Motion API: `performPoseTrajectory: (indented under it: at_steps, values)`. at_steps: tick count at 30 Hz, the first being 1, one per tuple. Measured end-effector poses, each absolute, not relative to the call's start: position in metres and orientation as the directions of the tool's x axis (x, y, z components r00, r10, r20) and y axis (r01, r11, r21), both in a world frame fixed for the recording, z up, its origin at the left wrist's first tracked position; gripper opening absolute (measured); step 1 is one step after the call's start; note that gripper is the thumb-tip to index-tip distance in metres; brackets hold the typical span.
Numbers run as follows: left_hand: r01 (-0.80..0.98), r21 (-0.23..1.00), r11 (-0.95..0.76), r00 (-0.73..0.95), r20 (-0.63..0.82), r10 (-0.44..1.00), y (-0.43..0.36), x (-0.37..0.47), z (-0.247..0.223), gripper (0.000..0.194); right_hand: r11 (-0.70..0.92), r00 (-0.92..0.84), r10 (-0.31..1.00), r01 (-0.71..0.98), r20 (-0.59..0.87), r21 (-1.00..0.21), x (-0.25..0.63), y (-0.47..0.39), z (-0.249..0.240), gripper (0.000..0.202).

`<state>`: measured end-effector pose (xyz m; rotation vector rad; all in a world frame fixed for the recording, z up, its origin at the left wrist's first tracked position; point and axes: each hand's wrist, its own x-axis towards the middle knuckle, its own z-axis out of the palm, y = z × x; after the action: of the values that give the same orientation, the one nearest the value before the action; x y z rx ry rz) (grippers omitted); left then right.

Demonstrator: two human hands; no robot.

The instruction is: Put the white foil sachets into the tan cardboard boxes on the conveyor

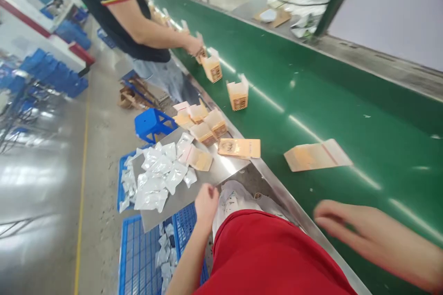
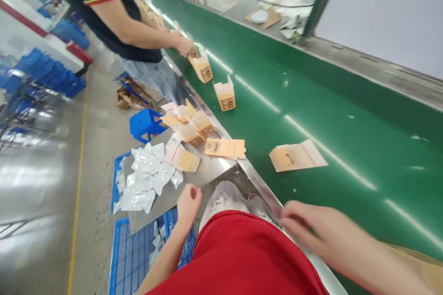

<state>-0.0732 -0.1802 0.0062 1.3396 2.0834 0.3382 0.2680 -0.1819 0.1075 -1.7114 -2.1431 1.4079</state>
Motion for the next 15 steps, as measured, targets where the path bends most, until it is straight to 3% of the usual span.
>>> performPoseTrajectory:
  at_steps: [1, 3, 6, 8, 11, 15]
  values:
    - [0.717, 0.487, 0.499, -0.433, -0.251, 0.866, -0.182, -0.103, 0.005, 0.035, 0.041, -0.507, 0.704, 0.729, -0.498, -0.683, 0.229, -0.169, 0.107, 0.024]
    - [0.731, 0.41, 0.546, -0.566, -0.083, 0.82, -0.175, -0.148, 0.001, 0.061, 0.196, -0.675, 0.526, 0.689, -0.518, -0.698, 0.158, -0.15, 0.107, 0.021]
    - [0.738, 0.304, 0.602, -0.584, -0.157, 0.796, -0.145, -0.19, -0.01, 0.077, 0.281, -0.746, 0.452, 0.64, -0.489, -0.715, 0.087, -0.134, 0.105, 0.017]
    - [0.716, 0.302, 0.629, -0.563, -0.283, 0.776, -0.123, -0.208, -0.015, 0.076, 0.238, -0.731, 0.471, 0.645, -0.494, -0.726, 0.067, -0.126, 0.101, 0.015]
    - [0.715, 0.359, 0.601, -0.47, -0.39, 0.792, -0.104, -0.234, -0.012, 0.058, 0.181, -0.663, 0.541, 0.693, -0.518, -0.698, 0.058, -0.118, 0.096, 0.012]
    - [0.681, 0.36, 0.638, -0.415, -0.529, 0.74, -0.098, -0.277, 0.035, 0.037, 0.108, -0.532, 0.705, 0.734, -0.468, -0.671, 0.063, -0.112, 0.102, 0.019]
